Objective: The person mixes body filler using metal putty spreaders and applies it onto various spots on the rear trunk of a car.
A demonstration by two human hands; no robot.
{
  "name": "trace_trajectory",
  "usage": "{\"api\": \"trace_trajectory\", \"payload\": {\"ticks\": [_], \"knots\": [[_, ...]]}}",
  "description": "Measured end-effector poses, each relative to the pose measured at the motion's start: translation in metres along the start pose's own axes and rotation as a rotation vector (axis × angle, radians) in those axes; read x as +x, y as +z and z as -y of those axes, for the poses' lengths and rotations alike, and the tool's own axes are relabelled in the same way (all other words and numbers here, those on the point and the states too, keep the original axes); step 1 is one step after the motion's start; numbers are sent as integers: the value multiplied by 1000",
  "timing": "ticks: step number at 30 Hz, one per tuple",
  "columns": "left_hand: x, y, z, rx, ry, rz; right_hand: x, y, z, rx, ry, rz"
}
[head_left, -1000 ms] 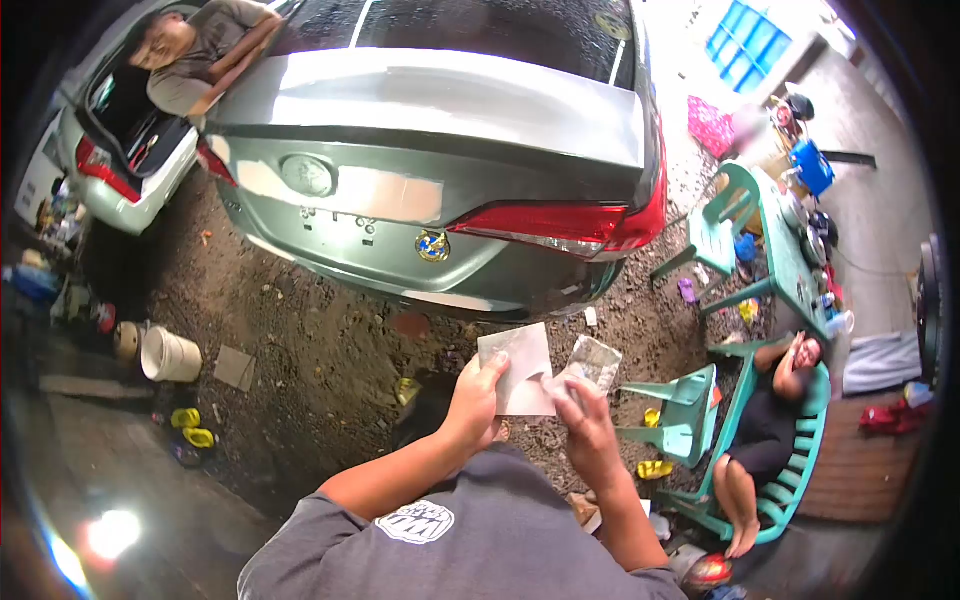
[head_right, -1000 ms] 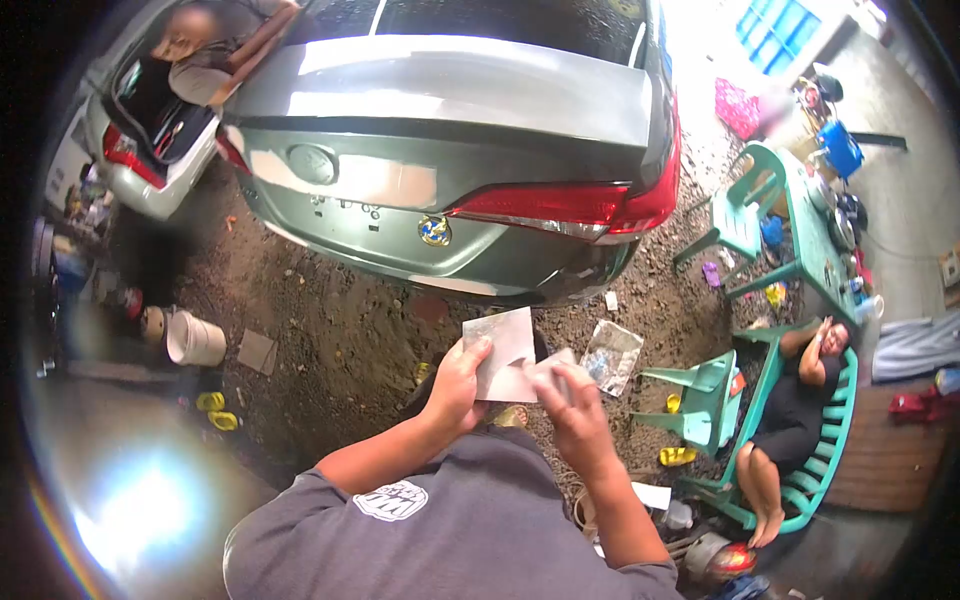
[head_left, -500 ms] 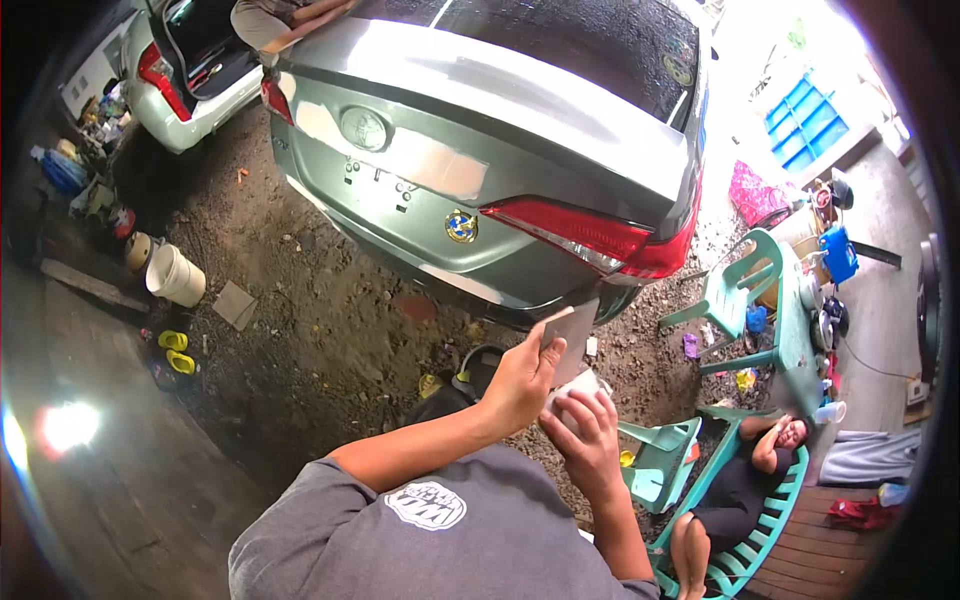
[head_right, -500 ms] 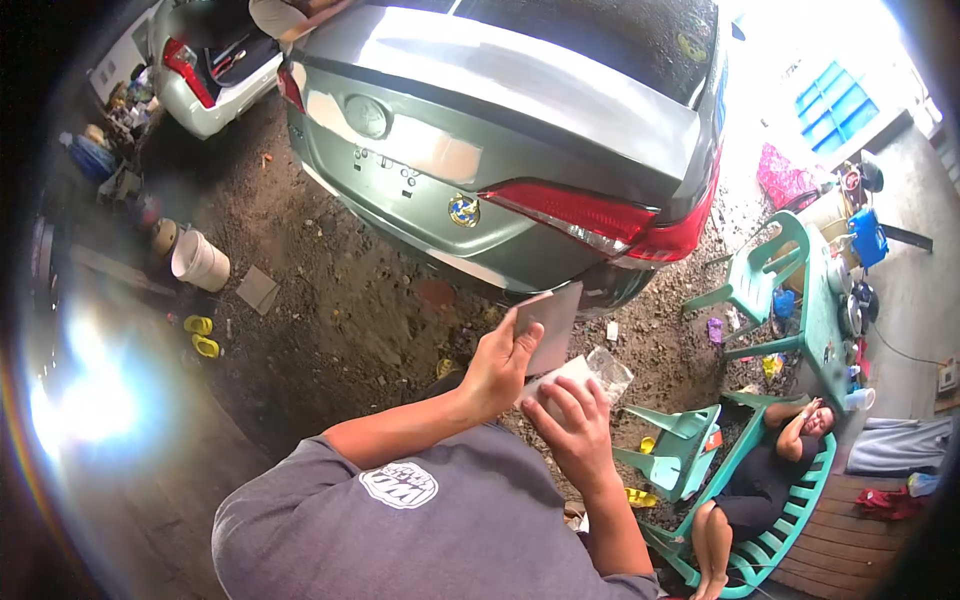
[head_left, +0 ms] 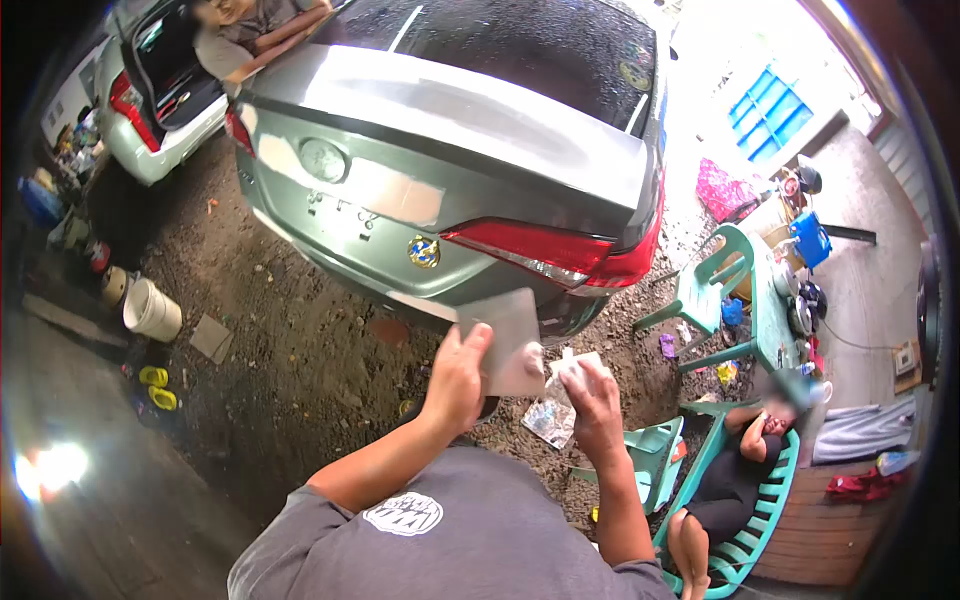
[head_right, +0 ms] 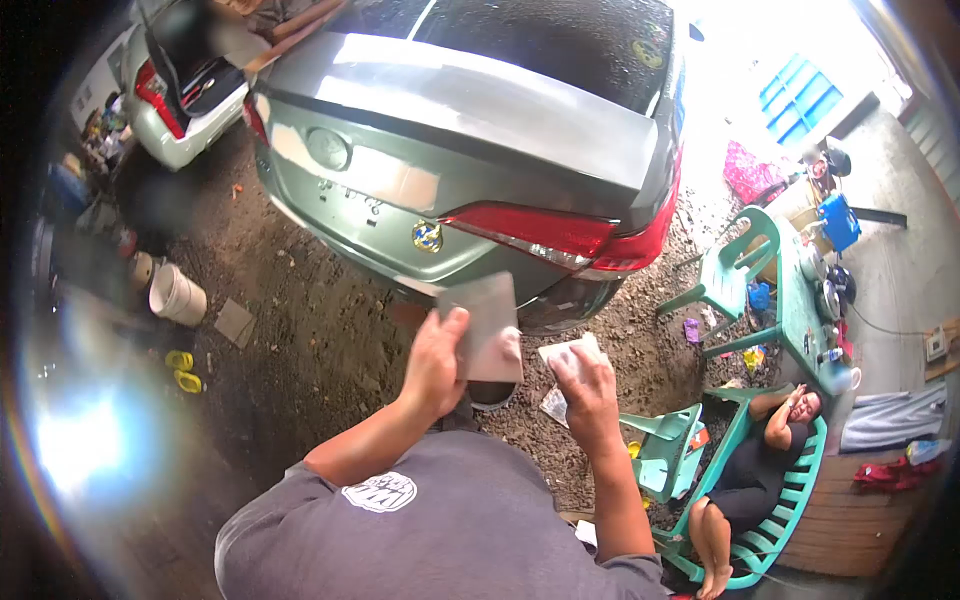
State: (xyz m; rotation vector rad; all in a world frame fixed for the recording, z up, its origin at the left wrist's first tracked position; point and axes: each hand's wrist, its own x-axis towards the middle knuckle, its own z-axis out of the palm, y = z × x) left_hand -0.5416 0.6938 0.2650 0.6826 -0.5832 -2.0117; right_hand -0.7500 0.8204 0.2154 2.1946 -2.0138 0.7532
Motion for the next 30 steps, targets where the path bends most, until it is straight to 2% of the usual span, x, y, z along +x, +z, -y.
{"api": "trace_trajectory", "payload": {"ticks": [2,5,6,9,13,14,15,16,17,19,20,21,23,27,30], "knots": [[6,6,-14,56,201,6,25,-16,11,-50,12,-102],[32,-10,-11,194,412,-21,72,-37,44,-128,-86,-215],[33,-2,-17,338,451,-72,82,-39,46,-148,-97,-198],[43,6,-29,568,654,-37,112,-39,49,-123,-149,-236],[64,-2,-23,742,776,-54,137,0,50,-40,-200,-202],[72,-5,-28,826,845,-136,141,3,50,-14,-200,-139],[79,-10,-46,772,671,-123,144,6,50,13,-207,-73],[88,-7,-63,608,766,-128,142,17,43,75,-202,-11],[94,-8,-80,453,842,-133,136,27,34,216,-153,40],[108,-27,-115,188,822,-287,130,42,30,733,120,31],[115,-37,-132,151,841,-327,105,58,18,996,442,13],[121,-50,-146,113,860,-368,101,60,22,1652,747,-201],[130,-88,-166,-90,785,-296,123,40,34,1963,923,-176],[125,-159,-156,-392,571,-203,127,47,35,2137,1065,45],[118,-185,-121,-592,374,-348,145,40,34,2038,1146,213]]}}
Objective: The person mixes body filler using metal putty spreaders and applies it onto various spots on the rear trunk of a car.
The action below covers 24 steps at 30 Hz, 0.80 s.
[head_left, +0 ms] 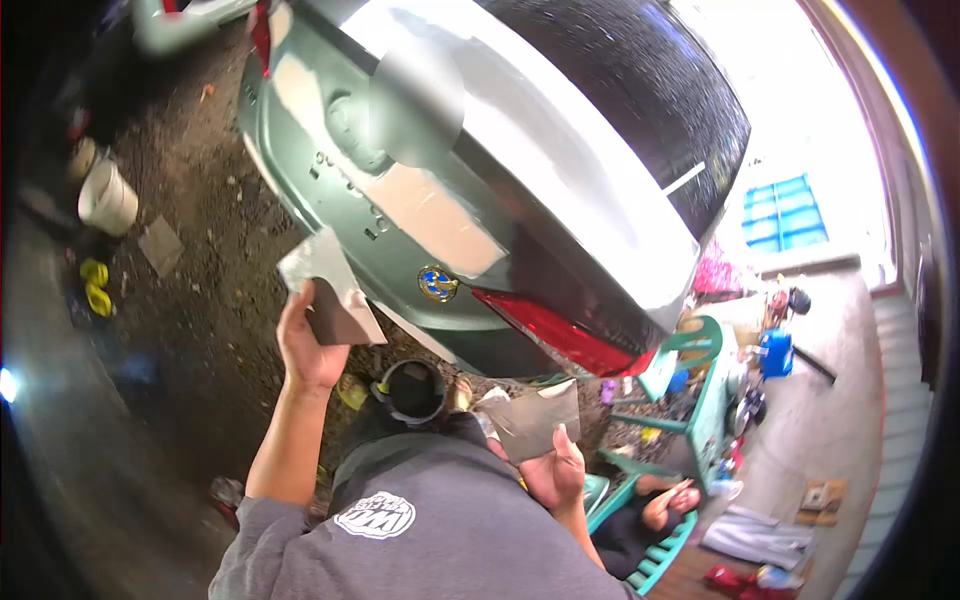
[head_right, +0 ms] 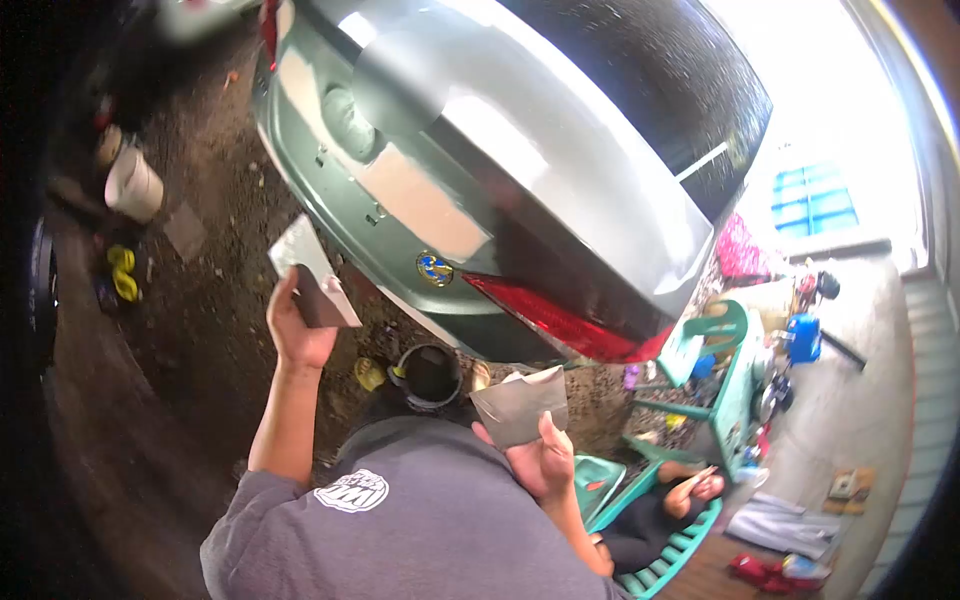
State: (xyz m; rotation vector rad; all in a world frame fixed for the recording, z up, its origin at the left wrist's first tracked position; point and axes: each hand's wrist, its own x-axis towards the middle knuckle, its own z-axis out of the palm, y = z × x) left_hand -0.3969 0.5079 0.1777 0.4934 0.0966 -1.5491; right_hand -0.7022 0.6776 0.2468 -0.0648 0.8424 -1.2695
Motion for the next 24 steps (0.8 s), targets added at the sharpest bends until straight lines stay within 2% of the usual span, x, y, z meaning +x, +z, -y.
{"api": "trace_trajectory", "payload": {"ticks": [3,4,7,8,9,11,13,15,16,17,19,21,22,23,24], "knots": [[-6,-48,26,-36,-179,-31,8,11,18,-18,15,-6],[-12,-51,37,-12,-166,-69,10,10,27,-69,-5,-38],[-20,-80,76,-6,-237,-86,26,23,66,-190,-45,203],[-23,-84,85,-36,-294,18,33,23,83,-198,-44,239],[-25,-87,96,-41,-309,23,39,39,94,-106,-18,341],[-30,-85,121,-43,-335,36,53,66,119,-101,-42,375],[-32,-84,147,-44,-383,66,78,82,167,-198,-33,512],[-31,-80,178,-7,-325,166,98,120,207,-428,-191,635],[-35,-62,170,-28,-317,327,105,148,211,-589,-313,709],[-35,-58,177,-20,-312,341,113,177,209,-753,-437,782],[-30,-55,195,64,-196,354,131,215,200,-1301,-653,1002],[-27,-57,210,50,-195,389,150,244,170,-2240,-875,1098],[-25,-58,215,45,-192,413,155,267,144,-2718,-861,1414],[-23,-58,218,34,-204,425,161,270,104,-2825,-854,1594],[-23,-58,219,22,-214,440,170,268,85,-2962,-758,1766]]}}
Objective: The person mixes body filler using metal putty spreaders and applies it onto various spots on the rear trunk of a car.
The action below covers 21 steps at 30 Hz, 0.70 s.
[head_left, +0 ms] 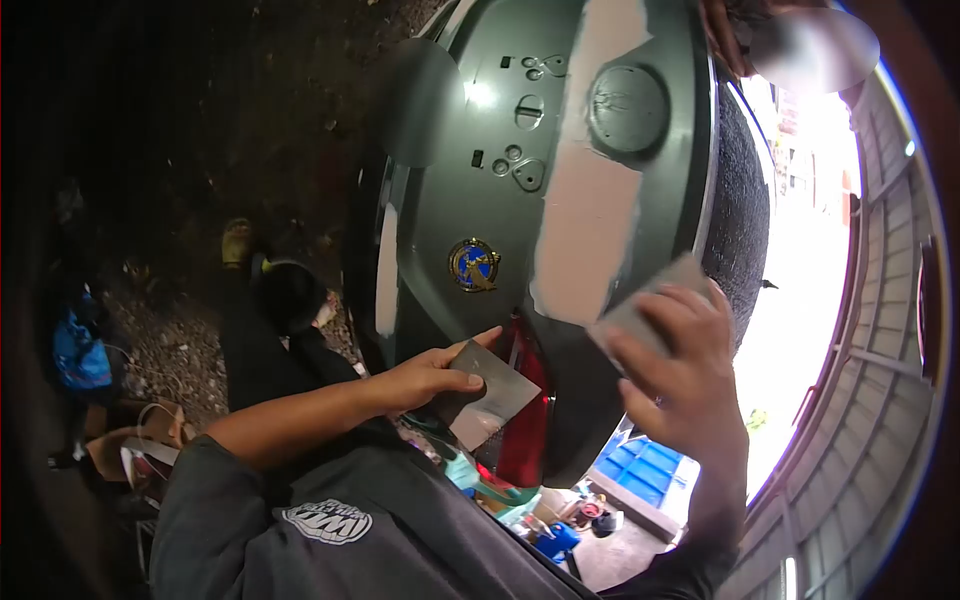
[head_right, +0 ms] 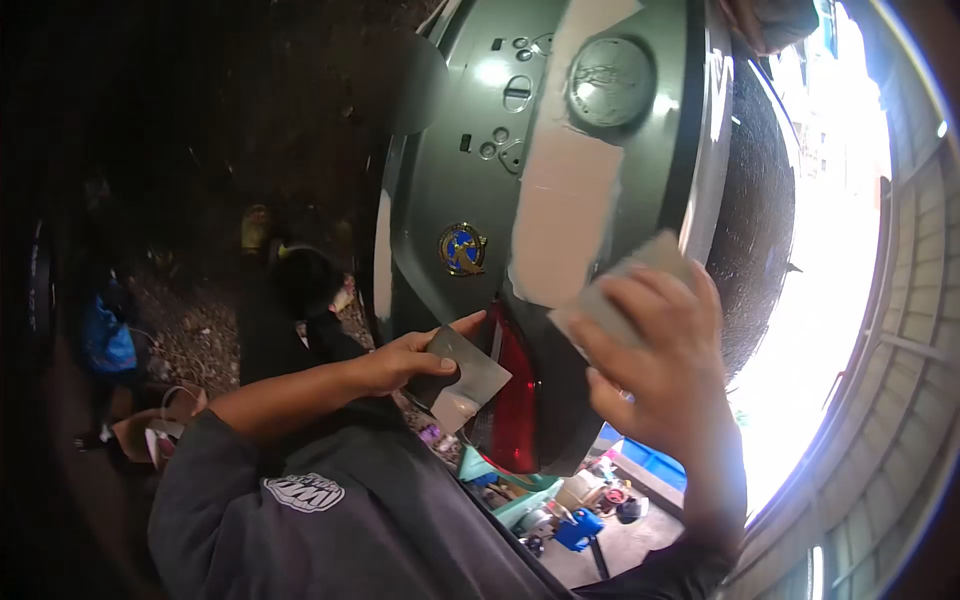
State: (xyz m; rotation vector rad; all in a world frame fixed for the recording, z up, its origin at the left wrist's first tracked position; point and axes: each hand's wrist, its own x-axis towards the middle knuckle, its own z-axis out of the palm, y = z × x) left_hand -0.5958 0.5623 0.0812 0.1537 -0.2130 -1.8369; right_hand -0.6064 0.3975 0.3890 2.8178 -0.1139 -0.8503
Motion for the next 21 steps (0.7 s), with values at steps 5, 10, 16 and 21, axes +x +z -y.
{"api": "trace_trajectory", "payload": {"ticks": [5,10,16,21], "knots": [[10,-8,16,-25,33,94,63,22,3,-165,-271,390],[13,-17,25,-40,87,144,100,28,5,-211,-415,523],[15,-23,25,128,182,141,112,42,0,-241,-466,548],[15,-27,20,158,162,153,121,44,0,-199,-501,576]]}}
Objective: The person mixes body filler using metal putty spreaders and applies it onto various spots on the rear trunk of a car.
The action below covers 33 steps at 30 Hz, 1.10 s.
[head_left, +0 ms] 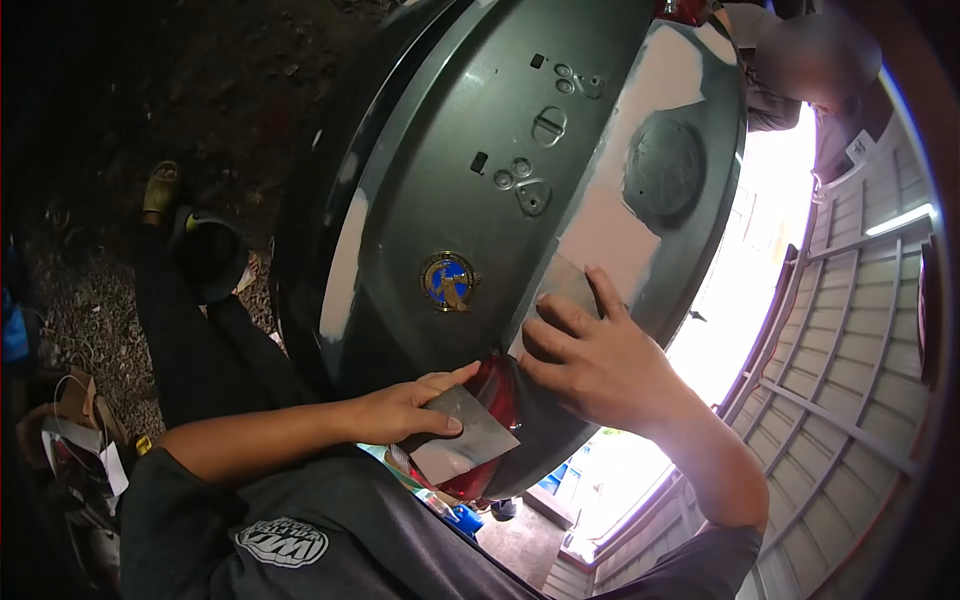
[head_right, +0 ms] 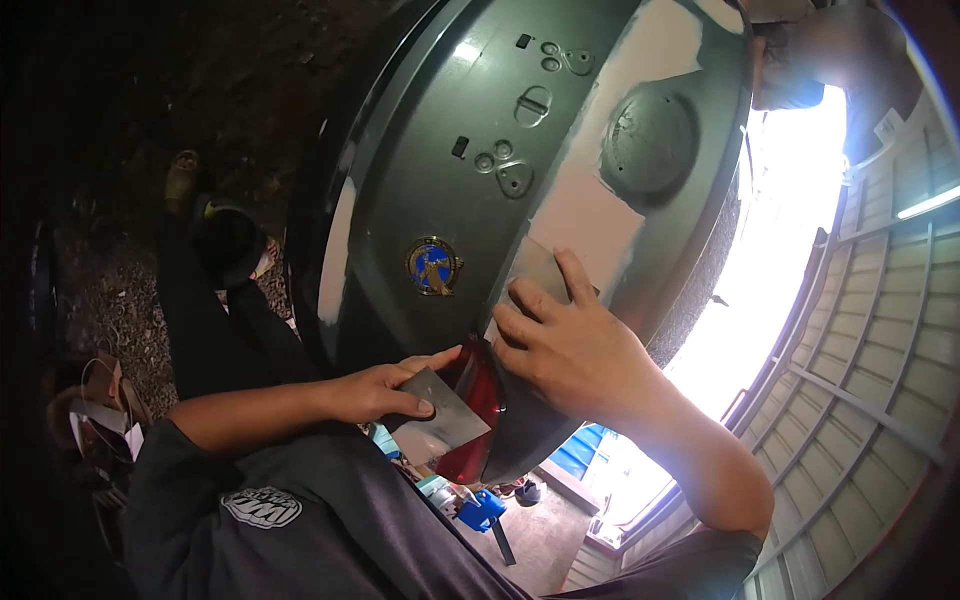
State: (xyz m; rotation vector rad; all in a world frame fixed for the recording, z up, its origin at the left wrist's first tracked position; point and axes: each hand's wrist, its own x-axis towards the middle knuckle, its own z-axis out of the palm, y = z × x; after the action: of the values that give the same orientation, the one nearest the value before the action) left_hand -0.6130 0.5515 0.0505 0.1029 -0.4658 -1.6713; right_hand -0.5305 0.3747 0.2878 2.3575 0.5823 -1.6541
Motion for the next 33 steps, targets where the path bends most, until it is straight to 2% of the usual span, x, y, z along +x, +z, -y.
{"api": "trace_trajectory", "payload": {"ticks": [8,14,20,23,26,33], "knots": [[0,3,3,49,26,-18,-3,7,1,-1,6,-4],[-1,3,-2,135,32,3,-32,-13,15,21,147,191],[-2,5,-3,127,27,-23,-11,-7,17,-37,60,38],[-2,7,-4,107,6,-24,-3,-3,16,-67,47,15],[-2,5,-3,144,14,-9,1,0,13,-67,59,85],[-1,5,-1,135,18,-23,2,4,11,-37,47,23]]}}
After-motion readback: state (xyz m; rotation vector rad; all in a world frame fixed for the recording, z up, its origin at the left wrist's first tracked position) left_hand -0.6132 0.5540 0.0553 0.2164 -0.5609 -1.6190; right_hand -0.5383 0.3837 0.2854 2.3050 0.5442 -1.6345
